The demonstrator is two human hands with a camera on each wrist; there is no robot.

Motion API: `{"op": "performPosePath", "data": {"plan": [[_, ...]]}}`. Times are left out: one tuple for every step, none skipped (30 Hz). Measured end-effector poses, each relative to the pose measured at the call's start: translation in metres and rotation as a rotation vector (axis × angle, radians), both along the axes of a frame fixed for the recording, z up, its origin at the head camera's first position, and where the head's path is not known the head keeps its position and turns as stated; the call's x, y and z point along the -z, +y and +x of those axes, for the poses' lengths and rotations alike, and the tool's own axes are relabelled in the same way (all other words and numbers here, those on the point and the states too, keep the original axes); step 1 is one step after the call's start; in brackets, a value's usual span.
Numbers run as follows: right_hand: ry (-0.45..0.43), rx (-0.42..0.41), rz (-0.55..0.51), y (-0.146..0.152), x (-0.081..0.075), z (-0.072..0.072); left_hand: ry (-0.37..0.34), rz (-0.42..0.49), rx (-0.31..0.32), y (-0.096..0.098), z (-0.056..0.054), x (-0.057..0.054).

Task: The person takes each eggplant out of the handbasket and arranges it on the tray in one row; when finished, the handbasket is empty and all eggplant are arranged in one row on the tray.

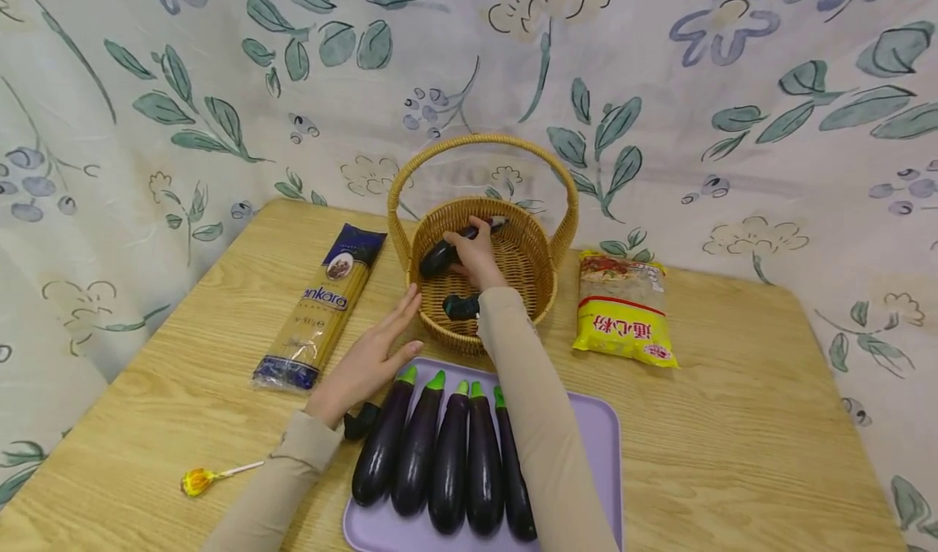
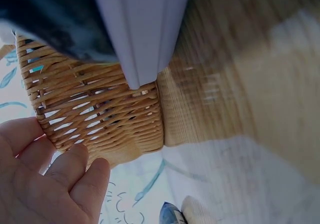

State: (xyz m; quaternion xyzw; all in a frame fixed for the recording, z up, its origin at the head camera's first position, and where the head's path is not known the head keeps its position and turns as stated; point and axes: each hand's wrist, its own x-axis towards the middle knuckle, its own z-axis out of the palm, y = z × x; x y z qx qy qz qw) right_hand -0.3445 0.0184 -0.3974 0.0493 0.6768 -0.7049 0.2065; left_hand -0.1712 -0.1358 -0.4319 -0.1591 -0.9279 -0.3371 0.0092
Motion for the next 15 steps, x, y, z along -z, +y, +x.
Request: {"op": "performPosePath", "data": {"plan": [[0.015,-0.009,-0.009,-0.001,0.000,0.000,0.000,0.000,0.000,0.000,0.000,0.001],[0.030,-0.014,-0.022,-0.001,0.001,-0.001,0.000,0.000,0.000,0.000,0.000,0.001],[0.044,-0.023,-0.024,-0.002,0.002,-0.001,0.002,0.001,0.001,0.001,0.000,0.001],[0.051,-0.026,-0.035,-0.002,0.002,-0.002,0.000,0.004,-0.001,0.001,0.000,0.001],[0.060,-0.027,-0.043,-0.003,0.002,-0.002,-0.001,0.006,0.000,0.001,0.000,0.001],[0.067,-0.031,-0.046,-0.004,0.002,-0.003,-0.001,0.007,0.000,0.001,0.000,0.001],[0.074,-0.034,-0.043,-0.004,0.002,-0.003,-0.002,0.009,0.001,0.001,0.000,0.001],[0.086,-0.040,-0.029,-0.005,0.002,-0.003,-0.003,0.010,0.002,0.001,0.000,0.000],[0.102,-0.051,-0.009,-0.006,0.002,-0.003,0.000,0.009,0.003,0.001,0.000,0.000],[0.115,-0.058,0.007,-0.007,0.001,-0.003,-0.001,0.010,0.003,0.001,0.000,0.000],[0.131,-0.070,0.036,-0.008,0.001,-0.003,0.000,0.009,0.005,0.001,0.000,0.000],[0.146,-0.082,0.061,-0.009,0.002,-0.002,0.001,0.006,0.006,0.000,0.000,0.000],[0.161,-0.092,0.089,-0.010,0.002,-0.002,0.002,0.005,0.008,0.000,0.000,0.001],[0.170,-0.104,0.118,-0.011,0.003,-0.002,0.002,0.005,0.009,0.000,0.000,0.001],[0.165,-0.115,0.128,-0.011,0.003,-0.002,0.001,0.005,0.008,0.000,-0.001,0.001]]}}
